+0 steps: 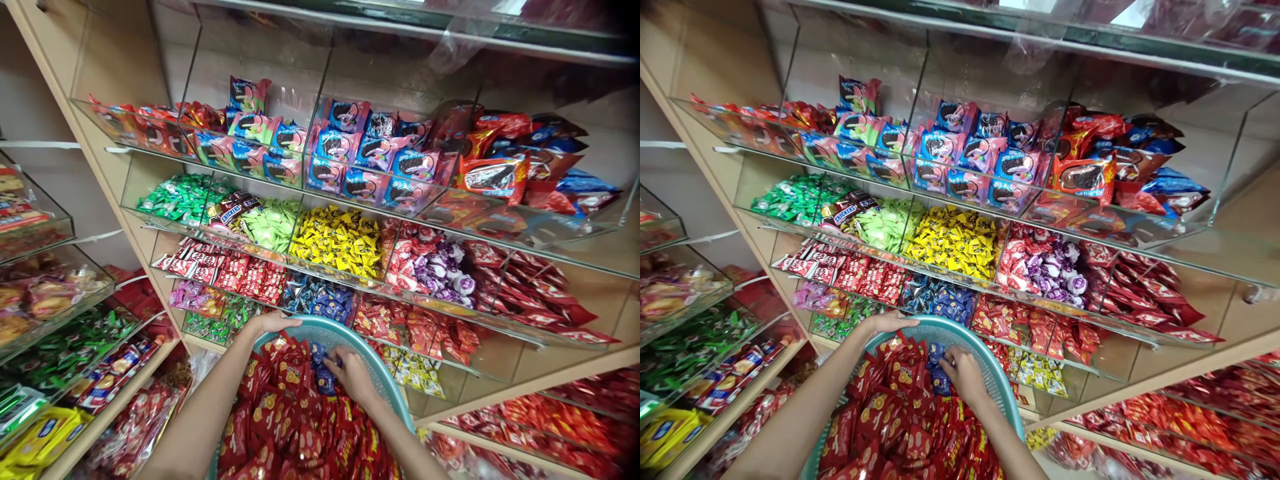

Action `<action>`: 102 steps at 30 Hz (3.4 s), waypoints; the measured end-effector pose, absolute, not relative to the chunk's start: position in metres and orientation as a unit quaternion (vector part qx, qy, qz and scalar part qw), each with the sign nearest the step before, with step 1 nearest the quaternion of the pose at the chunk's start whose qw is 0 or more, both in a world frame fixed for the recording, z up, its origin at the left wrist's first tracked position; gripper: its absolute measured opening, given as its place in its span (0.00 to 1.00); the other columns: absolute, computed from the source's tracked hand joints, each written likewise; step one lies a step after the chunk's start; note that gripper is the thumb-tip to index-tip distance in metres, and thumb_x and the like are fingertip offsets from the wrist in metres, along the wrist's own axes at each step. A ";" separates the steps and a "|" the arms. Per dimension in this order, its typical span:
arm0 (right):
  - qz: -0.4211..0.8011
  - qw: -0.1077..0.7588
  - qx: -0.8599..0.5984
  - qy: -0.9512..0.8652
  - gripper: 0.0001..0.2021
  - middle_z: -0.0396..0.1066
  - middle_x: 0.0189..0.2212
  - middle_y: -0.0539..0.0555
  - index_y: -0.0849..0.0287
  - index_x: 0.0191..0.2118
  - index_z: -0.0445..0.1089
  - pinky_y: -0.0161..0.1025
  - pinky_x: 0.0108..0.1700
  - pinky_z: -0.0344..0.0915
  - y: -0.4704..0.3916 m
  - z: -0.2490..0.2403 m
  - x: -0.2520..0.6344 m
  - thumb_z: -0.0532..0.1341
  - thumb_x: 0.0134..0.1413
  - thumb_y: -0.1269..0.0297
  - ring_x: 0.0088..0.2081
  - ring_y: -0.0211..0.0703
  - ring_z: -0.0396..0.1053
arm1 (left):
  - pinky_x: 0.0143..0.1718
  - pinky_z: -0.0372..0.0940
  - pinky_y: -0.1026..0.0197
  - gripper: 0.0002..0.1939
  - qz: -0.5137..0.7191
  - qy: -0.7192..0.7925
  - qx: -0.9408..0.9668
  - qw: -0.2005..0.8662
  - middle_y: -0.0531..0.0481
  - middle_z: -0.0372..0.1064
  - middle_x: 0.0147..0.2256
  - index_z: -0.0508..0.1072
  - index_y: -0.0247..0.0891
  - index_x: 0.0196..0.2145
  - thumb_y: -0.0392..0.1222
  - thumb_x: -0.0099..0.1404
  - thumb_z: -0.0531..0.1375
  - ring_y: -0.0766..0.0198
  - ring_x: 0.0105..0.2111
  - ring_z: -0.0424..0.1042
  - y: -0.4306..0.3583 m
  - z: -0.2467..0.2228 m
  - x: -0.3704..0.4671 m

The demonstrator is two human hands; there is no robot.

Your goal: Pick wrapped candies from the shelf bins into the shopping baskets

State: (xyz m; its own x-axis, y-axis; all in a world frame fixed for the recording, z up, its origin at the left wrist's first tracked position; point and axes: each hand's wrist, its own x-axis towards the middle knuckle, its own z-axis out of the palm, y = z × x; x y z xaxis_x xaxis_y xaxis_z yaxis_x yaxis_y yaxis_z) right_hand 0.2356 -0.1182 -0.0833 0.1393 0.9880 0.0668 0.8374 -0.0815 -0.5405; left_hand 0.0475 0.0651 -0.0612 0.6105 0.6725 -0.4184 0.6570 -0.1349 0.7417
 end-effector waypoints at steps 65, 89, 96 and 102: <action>0.122 0.127 -0.699 -0.693 0.16 0.65 0.43 0.53 0.53 0.45 0.64 0.33 0.38 0.59 -0.089 -0.097 0.217 0.44 0.58 0.59 0.39 0.39 0.67 | 0.31 0.58 0.64 0.32 0.009 0.426 0.729 0.536 0.47 0.70 0.27 0.73 0.33 0.24 0.69 0.39 0.57 0.60 0.29 0.66 0.067 -0.066 0.047; -0.139 -0.019 -0.655 -0.743 0.13 0.66 0.38 0.58 0.56 0.34 0.70 0.56 0.54 0.36 -0.044 -0.023 0.268 0.49 0.55 0.73 0.46 0.50 0.54 | 0.32 0.56 0.63 0.30 0.008 0.422 0.747 0.513 0.51 0.65 0.21 0.67 0.36 0.17 0.70 0.39 0.55 0.62 0.27 0.63 0.065 -0.061 0.047; -0.095 -0.087 -0.651 -0.748 0.15 0.69 0.37 0.58 0.56 0.33 0.73 0.59 0.54 0.36 -0.034 -0.018 0.271 0.50 0.53 0.75 0.45 0.50 0.56 | 0.32 0.54 0.63 0.29 0.016 0.433 0.745 0.507 0.52 0.62 0.20 0.65 0.36 0.16 0.70 0.38 0.56 0.63 0.25 0.61 0.066 -0.064 0.048; -0.102 -0.091 -0.663 -0.736 0.14 0.68 0.39 0.61 0.59 0.38 0.72 0.54 0.52 0.43 -0.025 -0.015 0.274 0.50 0.52 0.75 0.45 0.51 0.57 | 0.32 0.54 0.63 0.29 0.012 0.426 0.745 0.514 0.52 0.62 0.20 0.66 0.36 0.17 0.69 0.39 0.56 0.63 0.26 0.61 0.068 -0.066 0.048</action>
State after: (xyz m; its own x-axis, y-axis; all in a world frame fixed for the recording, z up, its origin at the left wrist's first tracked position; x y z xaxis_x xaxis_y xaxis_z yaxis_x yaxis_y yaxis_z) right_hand 0.2740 -0.0250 -0.0154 -0.1033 0.9947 0.0009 0.9576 0.0992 0.2706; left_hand 0.0480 0.0683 -0.0664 0.6376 0.6458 -0.4200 0.6219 -0.1097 0.7754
